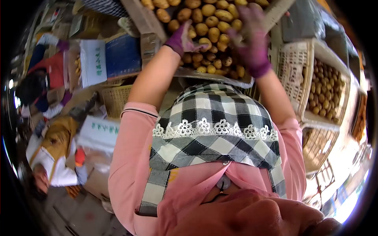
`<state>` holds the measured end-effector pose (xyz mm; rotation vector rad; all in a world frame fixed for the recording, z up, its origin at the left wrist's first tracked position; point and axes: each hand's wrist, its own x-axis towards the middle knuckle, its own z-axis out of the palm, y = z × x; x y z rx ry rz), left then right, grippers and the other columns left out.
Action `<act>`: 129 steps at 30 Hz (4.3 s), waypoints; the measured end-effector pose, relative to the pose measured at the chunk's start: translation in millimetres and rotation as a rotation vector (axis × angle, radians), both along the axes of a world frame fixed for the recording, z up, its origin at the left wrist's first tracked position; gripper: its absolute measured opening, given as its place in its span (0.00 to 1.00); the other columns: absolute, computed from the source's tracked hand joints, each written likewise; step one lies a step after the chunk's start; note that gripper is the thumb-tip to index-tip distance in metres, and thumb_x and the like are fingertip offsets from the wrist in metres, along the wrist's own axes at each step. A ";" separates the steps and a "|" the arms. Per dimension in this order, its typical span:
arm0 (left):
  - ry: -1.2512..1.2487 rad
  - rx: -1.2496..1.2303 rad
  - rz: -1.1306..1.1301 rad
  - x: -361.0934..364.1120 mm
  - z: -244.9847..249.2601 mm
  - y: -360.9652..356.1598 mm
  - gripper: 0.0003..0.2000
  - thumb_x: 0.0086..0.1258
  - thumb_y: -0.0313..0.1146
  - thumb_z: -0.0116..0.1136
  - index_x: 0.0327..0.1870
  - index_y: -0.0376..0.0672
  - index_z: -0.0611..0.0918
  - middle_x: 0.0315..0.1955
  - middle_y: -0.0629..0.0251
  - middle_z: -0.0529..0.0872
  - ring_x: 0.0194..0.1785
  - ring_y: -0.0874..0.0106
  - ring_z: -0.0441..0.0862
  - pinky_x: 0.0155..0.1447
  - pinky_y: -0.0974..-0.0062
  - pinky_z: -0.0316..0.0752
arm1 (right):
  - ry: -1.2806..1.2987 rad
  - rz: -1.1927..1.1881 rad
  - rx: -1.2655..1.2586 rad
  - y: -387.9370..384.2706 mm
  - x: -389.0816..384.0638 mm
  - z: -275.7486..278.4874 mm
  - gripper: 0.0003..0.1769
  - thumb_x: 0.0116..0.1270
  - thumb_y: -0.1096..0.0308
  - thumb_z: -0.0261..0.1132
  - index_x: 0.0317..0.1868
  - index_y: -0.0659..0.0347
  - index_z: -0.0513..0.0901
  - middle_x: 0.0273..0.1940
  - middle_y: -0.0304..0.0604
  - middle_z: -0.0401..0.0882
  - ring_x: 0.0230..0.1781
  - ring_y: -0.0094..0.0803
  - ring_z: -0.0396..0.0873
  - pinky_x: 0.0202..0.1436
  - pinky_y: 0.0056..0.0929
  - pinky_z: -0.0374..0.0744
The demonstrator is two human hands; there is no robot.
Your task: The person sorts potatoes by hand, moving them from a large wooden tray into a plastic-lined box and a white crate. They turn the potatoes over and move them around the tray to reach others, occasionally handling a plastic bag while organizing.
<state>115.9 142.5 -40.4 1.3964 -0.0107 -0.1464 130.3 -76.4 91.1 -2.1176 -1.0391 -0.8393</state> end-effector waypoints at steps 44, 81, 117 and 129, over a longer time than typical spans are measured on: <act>0.375 0.594 1.331 -318.9 -5.2 76.4 0.14 0.65 0.43 0.54 0.32 0.41 0.81 0.29 0.51 0.82 0.35 0.53 0.80 0.40 0.62 0.74 | -0.222 -0.614 -0.841 -183.1 67.1 14.7 0.31 0.64 0.40 0.55 0.61 0.49 0.74 0.71 0.52 0.54 0.70 0.56 0.50 0.69 0.52 0.55; 0.712 1.075 0.792 -295.1 8.3 -17.2 0.21 0.52 0.48 0.65 0.31 0.35 0.82 0.27 0.46 0.84 0.33 0.52 0.83 0.40 0.59 0.76 | -0.065 -0.592 -0.793 -120.7 64.1 -28.1 0.29 0.59 0.46 0.59 0.63 0.34 0.72 0.70 0.50 0.55 0.67 0.59 0.55 0.69 0.56 0.53; -0.024 0.312 -0.427 -133.0 195.1 -69.0 0.19 0.73 0.37 0.48 0.59 0.36 0.74 0.55 0.56 0.78 0.59 0.68 0.73 0.63 0.70 0.66 | 0.251 -0.536 -0.824 -17.3 34.4 -25.7 0.25 0.70 0.50 0.41 0.66 0.34 0.64 0.74 0.43 0.47 0.74 0.44 0.45 0.66 0.69 0.36; -0.644 1.110 -0.453 -41.6 115.8 27.2 0.24 0.58 0.49 0.56 0.53 0.47 0.78 0.44 0.54 0.83 0.43 0.57 0.81 0.48 0.61 0.75 | -0.119 -0.608 -0.681 -40.1 48.2 -44.3 0.20 0.64 0.59 0.51 0.57 0.31 0.75 0.66 0.41 0.63 0.67 0.41 0.60 0.68 0.56 0.51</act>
